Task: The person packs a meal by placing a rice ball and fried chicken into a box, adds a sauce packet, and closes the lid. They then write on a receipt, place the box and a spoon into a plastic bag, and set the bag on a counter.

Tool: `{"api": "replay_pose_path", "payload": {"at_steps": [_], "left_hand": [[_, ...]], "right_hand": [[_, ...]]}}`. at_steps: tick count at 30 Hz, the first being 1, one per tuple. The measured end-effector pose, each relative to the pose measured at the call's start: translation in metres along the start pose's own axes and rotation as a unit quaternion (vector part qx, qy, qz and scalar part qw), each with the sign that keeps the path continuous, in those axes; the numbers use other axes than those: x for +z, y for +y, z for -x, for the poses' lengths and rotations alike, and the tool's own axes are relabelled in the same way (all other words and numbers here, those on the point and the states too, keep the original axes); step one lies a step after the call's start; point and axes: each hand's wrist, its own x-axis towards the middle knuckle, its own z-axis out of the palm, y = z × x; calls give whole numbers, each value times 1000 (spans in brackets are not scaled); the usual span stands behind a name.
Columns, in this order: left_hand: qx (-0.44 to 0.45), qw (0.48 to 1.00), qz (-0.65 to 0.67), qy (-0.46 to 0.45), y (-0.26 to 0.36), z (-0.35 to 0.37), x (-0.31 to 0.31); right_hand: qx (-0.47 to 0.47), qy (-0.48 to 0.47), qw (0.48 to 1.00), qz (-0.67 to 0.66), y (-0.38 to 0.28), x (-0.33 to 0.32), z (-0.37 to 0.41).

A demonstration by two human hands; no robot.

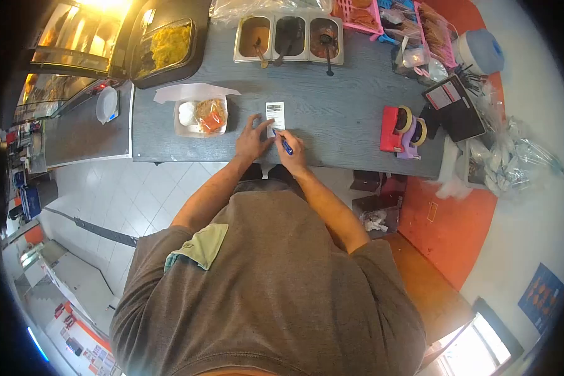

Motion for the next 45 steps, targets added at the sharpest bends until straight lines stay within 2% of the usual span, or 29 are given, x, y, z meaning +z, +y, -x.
{"api": "replay_pose_path", "payload": {"at_steps": [2, 6, 8, 12, 14, 15, 17, 18, 20, 21, 23, 28, 30, 34, 36, 40, 43, 45], "left_hand": [[0, 1000, 0, 0, -2, 0, 3], [-5, 1000, 19, -15, 0, -1, 0], [-7, 1000, 18, -16, 1, -1, -3], [-8, 999, 25, -22, 1, -2, -4], [1, 1000, 18, -15, -1, -2, -3], [9, 1000, 12, -9, -1, -2, -2], [13, 1000, 12, -11, -2, -2, -2], [16, 1000, 11, -12, -3, -2, -3], [12, 1000, 14, -17, -1, -1, -6], [7, 1000, 18, -22, 0, -1, -7], [-1, 1000, 18, -25, 3, -1, -7], [6, 1000, 21, -17, 0, -2, -6], [-1, 999, 22, -30, 1, -1, -9], [5, 999, 36, -36, -4, -1, -10], [21, 998, 44, -39, -7, -2, -9], [40, 998, 44, -33, -15, -4, -6], [47, 997, 53, -40, -17, -4, -10], [44, 996, 58, -60, -16, -3, -14]], "right_hand": [[-78, 55, 995, -14, 2, 7, -1], [-144, 39, 989, 10, 8, 8, -1], [-178, 69, 981, 23, 9, 7, -2], [-114, 69, 991, 18, 12, 6, -2], [-185, -18, 982, 37, 10, 0, 1], [-185, -18, 982, 38, 9, 0, 1], [-139, 73, 988, 5, 8, 3, -1], [-140, 73, 988, 5, 7, 1, 0], [-183, -4, 983, 1, 7, -4, 2], [-183, -4, 983, 2, 6, -4, 0], [-104, 90, 990, 32, 0, -2, -6], [-101, 43, 994, 19, 0, 0, -9], [-112, 125, 985, 41, 2, 0, -9], [-79, 106, 991, 15, -11, 3, -8], [-52, 64, 996, 23, -10, 7, -10], [-95, 84, 991, 37, -3, 21, -15], [-126, 55, 987, 86, 3, 23, -14], [-119, 102, 986, 59, -9, 20, -14]]}}
